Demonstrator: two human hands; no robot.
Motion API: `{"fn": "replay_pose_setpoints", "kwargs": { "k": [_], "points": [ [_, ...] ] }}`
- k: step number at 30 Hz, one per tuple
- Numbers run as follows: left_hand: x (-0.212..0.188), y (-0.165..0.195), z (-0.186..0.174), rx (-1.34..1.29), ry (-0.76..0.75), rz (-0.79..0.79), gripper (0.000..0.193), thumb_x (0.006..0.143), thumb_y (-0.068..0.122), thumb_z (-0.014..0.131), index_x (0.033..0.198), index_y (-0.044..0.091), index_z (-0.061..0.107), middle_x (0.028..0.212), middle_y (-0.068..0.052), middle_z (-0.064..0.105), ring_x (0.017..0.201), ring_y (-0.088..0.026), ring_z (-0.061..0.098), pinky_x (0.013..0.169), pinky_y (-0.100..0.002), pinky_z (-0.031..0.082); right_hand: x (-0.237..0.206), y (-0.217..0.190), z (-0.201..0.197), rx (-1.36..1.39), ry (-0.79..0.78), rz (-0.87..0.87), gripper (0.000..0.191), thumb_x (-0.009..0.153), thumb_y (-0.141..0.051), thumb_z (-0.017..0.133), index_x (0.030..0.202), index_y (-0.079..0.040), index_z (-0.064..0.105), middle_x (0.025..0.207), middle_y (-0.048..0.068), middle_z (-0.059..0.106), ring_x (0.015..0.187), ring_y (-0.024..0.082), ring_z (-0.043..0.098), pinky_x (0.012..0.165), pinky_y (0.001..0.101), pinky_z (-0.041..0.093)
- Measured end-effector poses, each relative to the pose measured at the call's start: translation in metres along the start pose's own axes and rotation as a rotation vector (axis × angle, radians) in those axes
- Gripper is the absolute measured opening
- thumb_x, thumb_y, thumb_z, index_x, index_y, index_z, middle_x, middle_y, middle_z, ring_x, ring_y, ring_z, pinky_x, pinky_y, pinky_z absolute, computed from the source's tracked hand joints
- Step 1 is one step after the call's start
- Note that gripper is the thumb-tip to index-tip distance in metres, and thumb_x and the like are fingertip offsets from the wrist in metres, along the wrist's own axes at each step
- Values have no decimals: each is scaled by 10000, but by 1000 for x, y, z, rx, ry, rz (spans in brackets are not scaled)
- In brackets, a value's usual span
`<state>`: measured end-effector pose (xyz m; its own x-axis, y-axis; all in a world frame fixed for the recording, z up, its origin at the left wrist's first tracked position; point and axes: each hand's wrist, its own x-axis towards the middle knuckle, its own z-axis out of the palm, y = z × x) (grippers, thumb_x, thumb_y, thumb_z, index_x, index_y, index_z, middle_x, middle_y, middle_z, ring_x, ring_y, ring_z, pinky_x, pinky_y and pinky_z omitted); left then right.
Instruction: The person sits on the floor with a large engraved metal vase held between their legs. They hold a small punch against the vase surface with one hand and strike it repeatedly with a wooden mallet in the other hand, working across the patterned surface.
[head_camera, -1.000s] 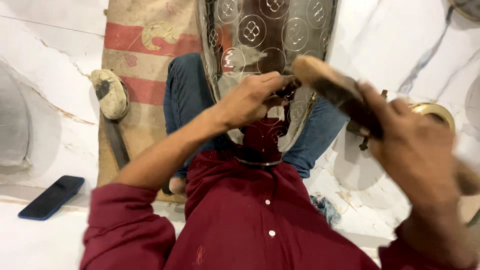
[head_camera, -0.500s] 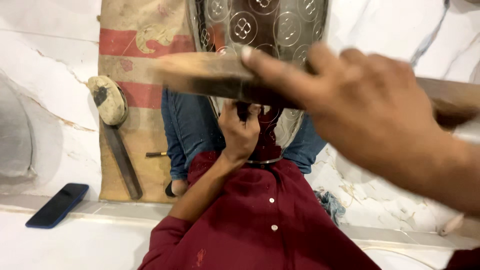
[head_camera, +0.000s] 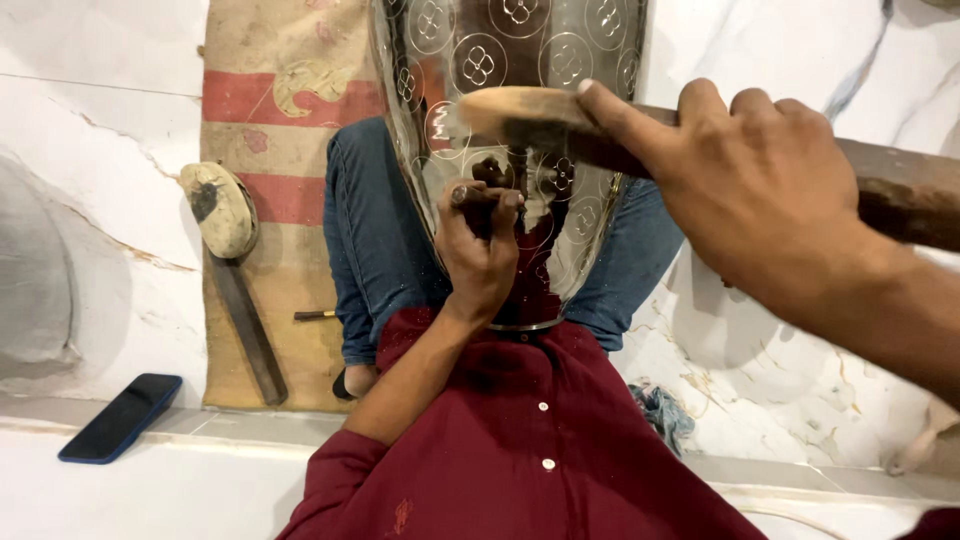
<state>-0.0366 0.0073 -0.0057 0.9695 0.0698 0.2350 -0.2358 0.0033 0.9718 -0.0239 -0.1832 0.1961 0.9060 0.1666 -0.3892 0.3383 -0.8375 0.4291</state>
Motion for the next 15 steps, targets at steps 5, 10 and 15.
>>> {"fn": "replay_pose_setpoints", "kwargs": {
  "k": [5, 10, 15],
  "points": [
    [-3, -6, -1, 117, 24, 89, 292, 1076, 133, 664, 1274, 17, 482, 1030, -106, 725, 942, -196, 738, 858, -310, 601, -2, -8, -26, 217, 306, -171, 728, 1027, -238, 603, 1675, -297, 276, 900, 100, 634, 630, 222, 628, 528, 364, 566],
    [-1, -15, -5, 269, 10, 167, 398, 1022, 85, 713, 1343, 11, 490, 1014, -134, 722, 861, -236, 732, 761, -365, 586, -9, -16, -70, -15, 262, -217, 697, 1059, -124, 589, 1667, -281, 286, 780, 71, 583, 560, 193, 605, 516, 316, 555],
    [7, -12, -11, 356, -86, 201, 300, 1026, 91, 684, 1299, 55, 564, 986, -143, 716, 818, -246, 709, 741, -385, 580, -14, -9, -71, -337, 293, -210, 750, 1027, -177, 562, 1694, -320, 249, 853, 37, 611, 649, 177, 631, 593, 284, 567]
  ]
}}
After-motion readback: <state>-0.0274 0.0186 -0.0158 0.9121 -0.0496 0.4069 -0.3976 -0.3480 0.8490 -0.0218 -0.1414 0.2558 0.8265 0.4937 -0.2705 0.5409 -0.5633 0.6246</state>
